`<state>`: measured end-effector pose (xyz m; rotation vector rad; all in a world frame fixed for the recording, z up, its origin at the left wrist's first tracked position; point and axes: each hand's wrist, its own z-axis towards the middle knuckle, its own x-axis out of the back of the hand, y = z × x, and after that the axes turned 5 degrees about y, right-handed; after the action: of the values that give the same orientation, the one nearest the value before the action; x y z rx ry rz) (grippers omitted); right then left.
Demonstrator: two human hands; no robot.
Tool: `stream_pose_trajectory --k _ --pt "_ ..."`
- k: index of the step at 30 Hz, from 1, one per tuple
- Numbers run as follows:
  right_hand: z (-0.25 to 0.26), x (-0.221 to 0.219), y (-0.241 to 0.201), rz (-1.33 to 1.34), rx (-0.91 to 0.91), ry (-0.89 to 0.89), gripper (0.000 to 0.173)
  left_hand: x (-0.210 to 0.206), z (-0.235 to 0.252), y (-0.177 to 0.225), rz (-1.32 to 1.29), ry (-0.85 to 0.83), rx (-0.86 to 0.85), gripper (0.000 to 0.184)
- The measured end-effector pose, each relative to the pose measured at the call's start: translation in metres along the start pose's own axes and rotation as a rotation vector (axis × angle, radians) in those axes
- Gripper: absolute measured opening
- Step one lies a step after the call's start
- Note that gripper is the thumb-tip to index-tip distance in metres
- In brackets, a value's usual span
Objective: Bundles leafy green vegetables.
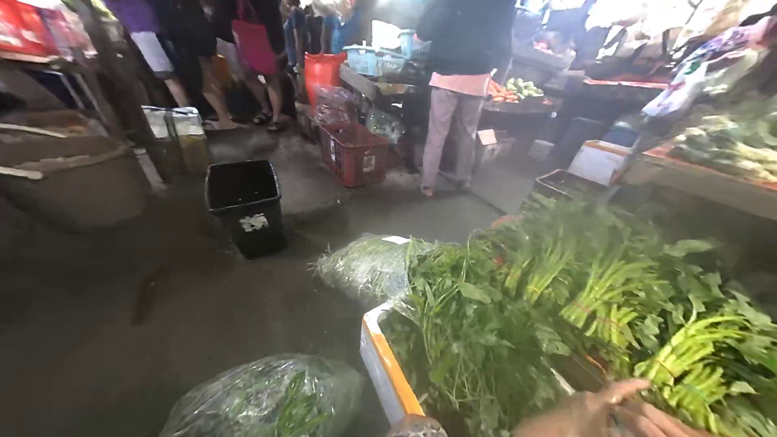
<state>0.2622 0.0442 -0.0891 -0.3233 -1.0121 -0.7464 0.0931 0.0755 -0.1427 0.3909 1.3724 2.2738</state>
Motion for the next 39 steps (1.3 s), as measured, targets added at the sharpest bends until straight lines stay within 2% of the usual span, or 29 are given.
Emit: stream_pose_trajectory --k 1,3,6,11,14,18,21,23,26,28,31,33,35,37,38,39 --pt "0.001 0.0 0.0 0.002 -0.001 -0.005 0.036 -0.009 0.01 -0.036 -0.061 -0.055 -0.083 0.114" --pt "0.002 -0.001 0.002 -0.032 0.032 0.004 0.036 -0.018 0.019 -0.066 -0.068 -0.078 -0.2 0.121" --pt "0.001 0.0 0.006 -0.091 0.1 0.031 0.038 -0.016 0.023 -0.06 -0.091 -0.125 -0.277 0.12" --pt "-0.004 -0.017 0.015 -0.108 0.206 0.229 0.042 -0.007 0.016 -0.041 -0.238 -0.252 -0.192 0.123" --pt "-0.009 -0.025 0.024 -0.112 0.246 0.291 0.037 -0.008 0.014 -0.041 -0.25 -0.248 -0.192 0.113" --pt "-0.012 -0.027 0.03 -0.074 0.197 0.279 0.037 -0.012 0.017 -0.054 -0.183 -0.218 -0.161 0.117" --pt "-0.008 -0.021 0.029 -0.008 0.011 0.117 0.044 -0.011 0.018 -0.051 -0.092 -0.111 -0.03 0.116" --pt "0.003 -0.006 0.023 0.101 -0.213 -0.137 0.054 -0.009 0.02 -0.05 0.072 -0.023 0.076 0.113" --pt "0.026 0.014 0.024 0.268 -0.521 -0.524 0.075 -0.006 0.023 -0.045 0.297 0.023 0.177 0.124" --pt "0.03 0.015 0.033 0.313 -0.569 -0.609 0.088 -0.008 0.023 -0.053 0.345 0.07 0.109 0.126" --pt "0.025 0.015 0.045 0.362 -0.602 -0.614 0.095 -0.006 0.024 -0.068 0.329 0.141 0.032 0.122" --pt "0.018 0.017 0.049 0.387 -0.654 -0.578 0.088 -0.001 0.026 -0.07 0.272 0.205 0.045 0.116" --pt "0.008 0.021 0.049 0.355 -0.61 -0.543 0.064 0.006 0.029 -0.062 0.152 0.271 0.16 0.114" --pt "-0.007 0.019 0.038 0.29 -0.403 -0.437 0.024 0.014 0.033 -0.054 0.092 0.34 0.287 0.115" --pt "-0.012 0.016 0.027 0.254 -0.271 -0.362 0.012 0.017 0.035 -0.052 0.11 0.369 0.323 0.114" --pt "-0.014 0.013 0.014 0.245 -0.155 -0.29 0.009 0.02 0.036 -0.052 0.134 0.382 0.341 0.113"
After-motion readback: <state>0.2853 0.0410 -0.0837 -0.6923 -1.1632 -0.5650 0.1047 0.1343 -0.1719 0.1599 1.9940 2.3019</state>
